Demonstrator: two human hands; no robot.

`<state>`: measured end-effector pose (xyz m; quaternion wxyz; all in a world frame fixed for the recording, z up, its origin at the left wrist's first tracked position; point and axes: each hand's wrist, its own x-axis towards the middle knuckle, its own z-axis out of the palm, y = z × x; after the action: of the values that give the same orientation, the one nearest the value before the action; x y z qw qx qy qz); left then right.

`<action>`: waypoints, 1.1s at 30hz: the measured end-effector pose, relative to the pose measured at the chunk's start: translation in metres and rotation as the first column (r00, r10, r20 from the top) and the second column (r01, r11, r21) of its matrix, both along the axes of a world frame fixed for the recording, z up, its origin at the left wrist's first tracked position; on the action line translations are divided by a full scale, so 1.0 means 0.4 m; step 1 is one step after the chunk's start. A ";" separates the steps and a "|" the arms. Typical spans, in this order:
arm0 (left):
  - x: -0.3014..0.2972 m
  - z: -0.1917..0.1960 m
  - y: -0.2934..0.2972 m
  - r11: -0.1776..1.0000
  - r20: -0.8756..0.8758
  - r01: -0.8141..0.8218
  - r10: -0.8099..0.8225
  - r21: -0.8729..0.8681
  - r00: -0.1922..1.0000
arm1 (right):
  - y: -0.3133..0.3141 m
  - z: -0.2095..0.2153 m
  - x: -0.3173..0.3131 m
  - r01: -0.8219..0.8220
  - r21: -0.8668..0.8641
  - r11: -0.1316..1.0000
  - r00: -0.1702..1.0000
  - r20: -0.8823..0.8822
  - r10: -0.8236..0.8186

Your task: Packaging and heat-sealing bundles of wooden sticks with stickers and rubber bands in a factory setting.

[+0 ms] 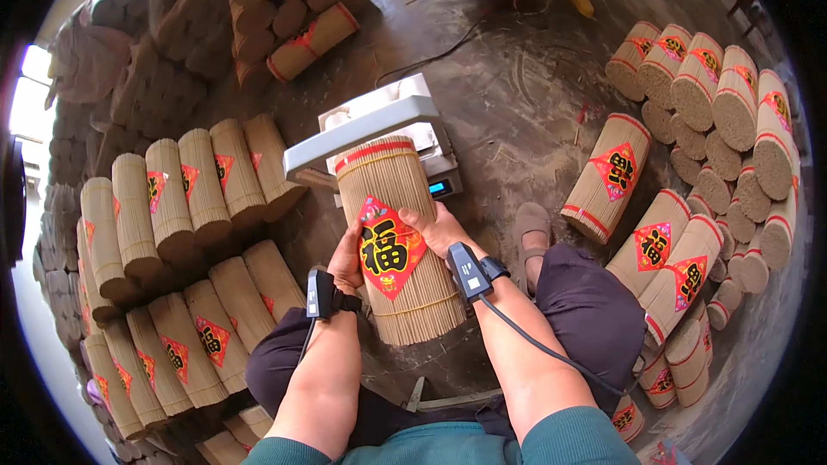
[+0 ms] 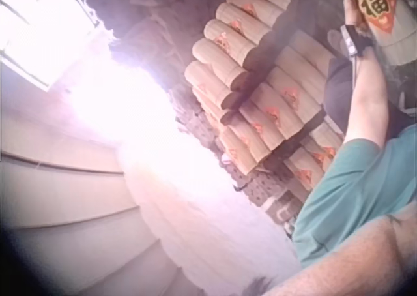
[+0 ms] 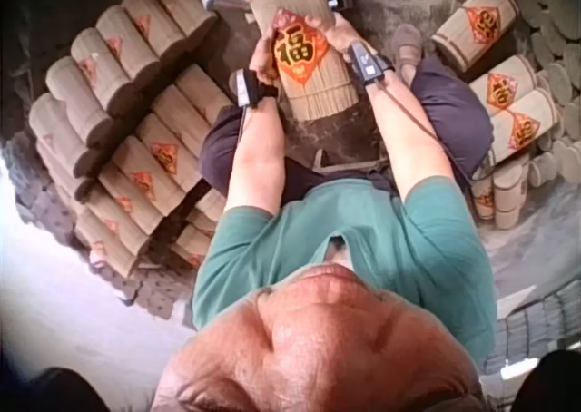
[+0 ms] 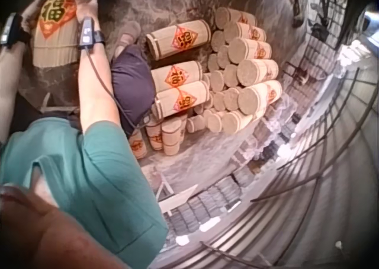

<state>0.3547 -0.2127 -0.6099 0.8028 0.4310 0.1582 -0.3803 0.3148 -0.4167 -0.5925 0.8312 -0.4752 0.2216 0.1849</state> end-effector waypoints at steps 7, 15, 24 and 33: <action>0.001 0.031 -0.005 0.999 0.004 0.030 -0.030 0.023 1.000 | 0.009 -0.043 -0.003 -0.026 0.044 0.999 0.997 0.068 0.023; 0.002 0.044 -0.029 0.998 -0.060 0.066 -0.068 -0.021 0.996 | -0.028 -0.151 -0.064 -0.108 -0.143 0.984 0.993 0.039 0.115; -0.110 0.059 0.017 1.000 -0.019 -0.002 0.002 0.006 1.000 | 0.023 0.062 -0.112 -0.115 -0.149 0.982 0.993 -0.021 0.113; -0.145 0.058 0.035 0.996 0.026 0.054 -0.052 -0.077 0.998 | 0.058 0.031 -0.120 -0.024 -0.361 0.932 0.998 0.049 0.045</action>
<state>0.2968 -0.1987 -0.5866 0.8104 0.4079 0.1223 -0.4023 0.2667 -0.3936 -0.5801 0.7325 -0.6284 0.2198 0.1422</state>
